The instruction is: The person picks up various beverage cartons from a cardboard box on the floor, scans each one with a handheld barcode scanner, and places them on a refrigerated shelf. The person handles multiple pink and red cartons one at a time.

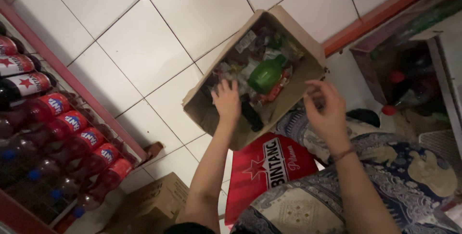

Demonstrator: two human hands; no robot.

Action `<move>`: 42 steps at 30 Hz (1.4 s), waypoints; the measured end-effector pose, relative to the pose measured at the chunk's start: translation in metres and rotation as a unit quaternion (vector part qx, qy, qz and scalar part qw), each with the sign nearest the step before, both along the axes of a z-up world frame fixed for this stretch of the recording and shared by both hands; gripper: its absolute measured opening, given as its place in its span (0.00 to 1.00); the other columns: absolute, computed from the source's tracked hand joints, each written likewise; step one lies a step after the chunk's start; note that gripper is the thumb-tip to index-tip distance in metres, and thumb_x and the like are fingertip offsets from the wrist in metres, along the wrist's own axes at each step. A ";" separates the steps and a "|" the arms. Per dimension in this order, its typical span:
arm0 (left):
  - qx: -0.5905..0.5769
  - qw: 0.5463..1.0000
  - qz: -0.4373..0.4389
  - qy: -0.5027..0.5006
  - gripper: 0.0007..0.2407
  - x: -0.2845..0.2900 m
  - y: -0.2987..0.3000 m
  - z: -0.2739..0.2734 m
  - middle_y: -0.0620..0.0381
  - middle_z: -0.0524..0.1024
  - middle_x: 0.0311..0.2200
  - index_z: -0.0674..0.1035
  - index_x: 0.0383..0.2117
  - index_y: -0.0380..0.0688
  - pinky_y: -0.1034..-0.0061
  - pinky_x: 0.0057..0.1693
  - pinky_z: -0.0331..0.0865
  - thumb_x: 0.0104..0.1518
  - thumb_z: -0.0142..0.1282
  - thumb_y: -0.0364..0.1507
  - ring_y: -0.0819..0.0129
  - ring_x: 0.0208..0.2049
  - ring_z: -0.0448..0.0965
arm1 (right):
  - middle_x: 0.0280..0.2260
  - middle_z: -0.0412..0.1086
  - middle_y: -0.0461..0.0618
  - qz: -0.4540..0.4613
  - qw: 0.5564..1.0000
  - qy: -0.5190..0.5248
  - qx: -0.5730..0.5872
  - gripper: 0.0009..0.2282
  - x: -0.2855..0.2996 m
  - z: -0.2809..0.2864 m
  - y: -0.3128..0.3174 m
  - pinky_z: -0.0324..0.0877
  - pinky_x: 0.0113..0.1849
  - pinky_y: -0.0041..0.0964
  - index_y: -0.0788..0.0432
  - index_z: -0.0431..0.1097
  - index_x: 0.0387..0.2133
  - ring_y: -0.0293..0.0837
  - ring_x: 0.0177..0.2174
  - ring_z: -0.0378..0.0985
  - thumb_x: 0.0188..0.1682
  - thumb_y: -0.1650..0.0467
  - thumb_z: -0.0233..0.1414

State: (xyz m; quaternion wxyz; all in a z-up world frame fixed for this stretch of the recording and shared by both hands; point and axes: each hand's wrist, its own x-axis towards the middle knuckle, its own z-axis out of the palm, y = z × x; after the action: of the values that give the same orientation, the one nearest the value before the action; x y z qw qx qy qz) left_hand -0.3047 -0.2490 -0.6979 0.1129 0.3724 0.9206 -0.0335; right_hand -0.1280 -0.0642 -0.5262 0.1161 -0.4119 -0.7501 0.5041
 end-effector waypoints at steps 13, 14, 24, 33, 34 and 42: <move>-0.042 0.967 -0.004 -0.253 0.13 -0.023 0.167 -0.140 0.42 0.73 0.54 0.82 0.44 0.42 0.42 0.60 0.59 0.53 0.58 0.30 0.46 0.58 0.70 | 0.35 0.72 0.47 -0.045 0.998 -0.011 -0.045 0.12 0.011 -0.015 0.007 0.70 0.33 0.32 0.62 0.71 0.50 0.37 0.33 0.76 0.53 0.74 0.54; -0.043 0.964 -0.005 -0.262 0.12 -0.026 0.172 -0.155 0.42 0.74 0.53 0.82 0.44 0.41 0.43 0.59 0.60 0.54 0.58 0.30 0.46 0.57 0.71 | 0.35 0.73 0.46 -0.057 0.996 -0.014 -0.071 0.12 0.011 -0.015 0.007 0.70 0.33 0.31 0.62 0.71 0.50 0.36 0.32 0.75 0.53 0.74 0.54; -0.002 0.944 -0.027 -0.328 0.09 -0.038 0.177 -0.226 0.39 0.79 0.48 0.82 0.43 0.40 0.50 0.53 0.72 0.58 0.56 0.26 0.44 0.51 0.79 | 0.35 0.73 0.45 -0.068 0.986 -0.056 -0.139 0.12 -0.013 -0.003 0.005 0.71 0.33 0.29 0.61 0.72 0.48 0.34 0.33 0.76 0.50 0.75 0.53; 0.271 0.931 0.118 -0.216 0.16 -0.038 0.102 -0.029 0.38 0.80 0.37 0.82 0.35 0.35 0.55 0.42 0.75 0.43 0.69 0.33 0.42 0.36 0.81 | 0.37 0.70 0.48 -0.079 0.979 -0.024 -0.186 0.13 -0.009 -0.021 -0.001 0.68 0.35 0.33 0.63 0.71 0.51 0.37 0.34 0.72 0.54 0.74 0.53; 0.327 0.909 0.151 -0.209 0.16 -0.033 0.088 -0.003 0.39 0.80 0.35 0.82 0.35 0.34 0.58 0.41 0.75 0.43 0.69 0.32 0.45 0.34 0.81 | 0.39 0.71 0.48 -0.078 0.978 -0.007 -0.194 0.14 -0.010 -0.024 -0.001 0.69 0.38 0.33 0.64 0.70 0.52 0.37 0.38 0.73 0.54 0.73 0.52; 0.358 0.602 0.359 -0.617 0.13 0.057 0.019 0.106 0.53 0.84 0.32 0.81 0.45 0.34 0.74 0.41 0.76 0.58 0.58 0.29 0.68 0.33 0.82 | 0.44 0.73 0.51 -0.156 0.864 -0.003 -0.479 0.19 -0.031 -0.006 -0.008 0.73 0.43 0.42 0.68 0.66 0.53 0.44 0.44 0.77 0.55 0.66 0.51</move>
State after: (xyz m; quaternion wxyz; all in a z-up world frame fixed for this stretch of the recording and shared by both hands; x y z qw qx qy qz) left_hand -0.2476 -0.2305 -0.5917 0.5148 -0.0456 0.6301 0.5795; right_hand -0.1589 -0.0723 -0.5320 -0.0208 -0.5305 -0.3422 0.7753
